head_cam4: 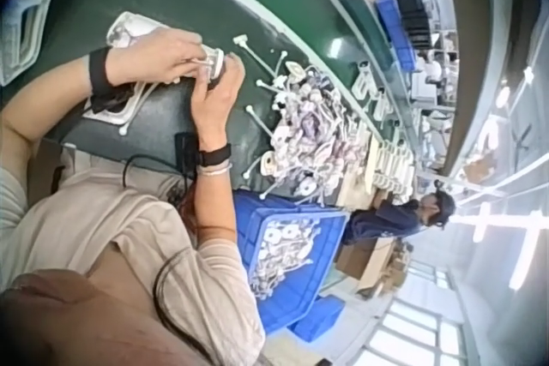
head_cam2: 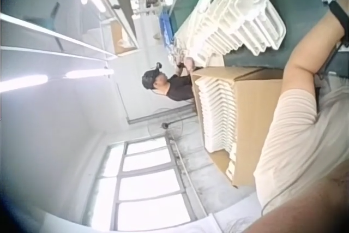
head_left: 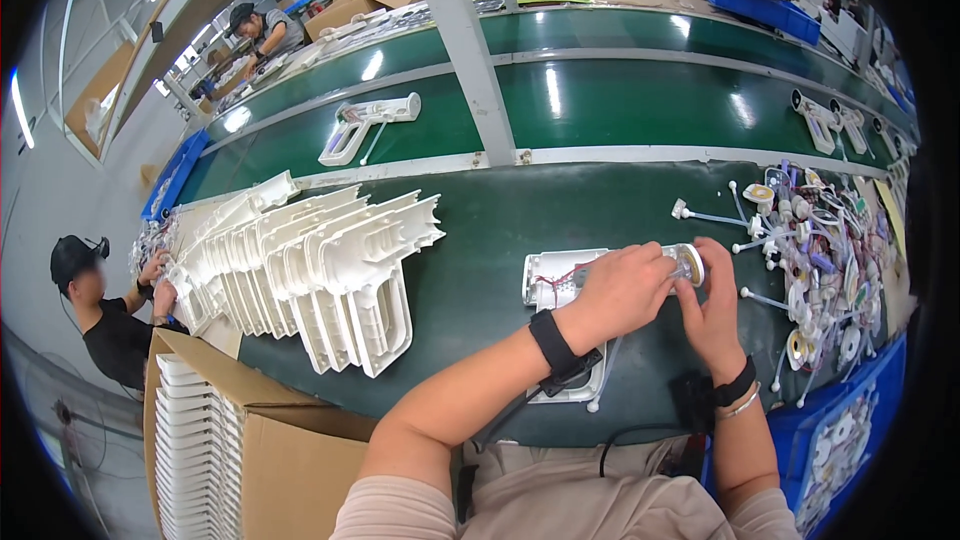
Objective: Assembling white plastic parts with internal wiring and components on a factory assembly line.
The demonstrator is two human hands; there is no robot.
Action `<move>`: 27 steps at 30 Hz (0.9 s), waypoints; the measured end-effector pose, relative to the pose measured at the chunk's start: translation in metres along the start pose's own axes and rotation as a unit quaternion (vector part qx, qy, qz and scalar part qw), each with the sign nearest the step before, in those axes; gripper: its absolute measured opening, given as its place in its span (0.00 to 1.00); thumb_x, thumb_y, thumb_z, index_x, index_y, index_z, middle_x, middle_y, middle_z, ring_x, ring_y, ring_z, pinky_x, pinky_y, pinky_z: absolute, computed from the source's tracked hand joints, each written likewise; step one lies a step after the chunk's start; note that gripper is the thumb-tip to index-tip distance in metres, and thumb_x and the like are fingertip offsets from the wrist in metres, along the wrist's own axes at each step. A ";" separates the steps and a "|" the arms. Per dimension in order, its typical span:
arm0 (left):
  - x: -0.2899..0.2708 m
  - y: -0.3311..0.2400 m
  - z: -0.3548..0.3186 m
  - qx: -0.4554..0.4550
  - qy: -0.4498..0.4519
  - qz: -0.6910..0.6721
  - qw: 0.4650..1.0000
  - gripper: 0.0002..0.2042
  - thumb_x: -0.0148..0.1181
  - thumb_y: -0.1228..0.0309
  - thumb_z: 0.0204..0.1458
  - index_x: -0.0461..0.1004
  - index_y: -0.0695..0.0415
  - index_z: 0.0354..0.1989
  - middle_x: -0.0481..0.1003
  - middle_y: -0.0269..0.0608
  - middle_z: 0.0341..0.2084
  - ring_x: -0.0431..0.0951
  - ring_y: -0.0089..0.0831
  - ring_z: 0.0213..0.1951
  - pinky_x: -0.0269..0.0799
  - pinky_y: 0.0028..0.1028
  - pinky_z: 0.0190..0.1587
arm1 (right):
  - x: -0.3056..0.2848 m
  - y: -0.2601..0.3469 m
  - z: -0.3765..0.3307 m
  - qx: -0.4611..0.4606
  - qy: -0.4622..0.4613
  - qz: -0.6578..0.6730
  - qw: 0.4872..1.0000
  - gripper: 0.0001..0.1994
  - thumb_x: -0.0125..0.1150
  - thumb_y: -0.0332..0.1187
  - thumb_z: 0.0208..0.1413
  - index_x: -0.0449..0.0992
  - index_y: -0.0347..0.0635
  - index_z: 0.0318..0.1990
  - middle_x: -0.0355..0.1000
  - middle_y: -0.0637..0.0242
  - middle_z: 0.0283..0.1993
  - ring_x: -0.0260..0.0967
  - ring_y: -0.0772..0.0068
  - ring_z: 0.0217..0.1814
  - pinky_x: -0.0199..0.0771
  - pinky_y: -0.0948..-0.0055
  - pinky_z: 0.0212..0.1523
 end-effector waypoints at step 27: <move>-0.036 0.067 -0.070 -0.098 0.084 0.138 0.982 0.34 0.70 0.58 0.33 0.70 0.61 0.50 0.70 0.45 0.47 0.70 0.43 0.46 0.68 0.36 0.49 | 0.027 -0.073 -0.008 0.218 0.302 -0.165 0.913 0.17 0.52 0.44 0.57 0.68 0.36 0.39 0.72 0.43 0.28 0.71 0.39 0.33 0.69 0.50 0.34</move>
Point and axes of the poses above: each hand's wrist, its own z-axis towards the middle knuckle, its own x-axis out of the palm, y = z × x, the point moved 8 cm from there along z, towards the middle knuckle
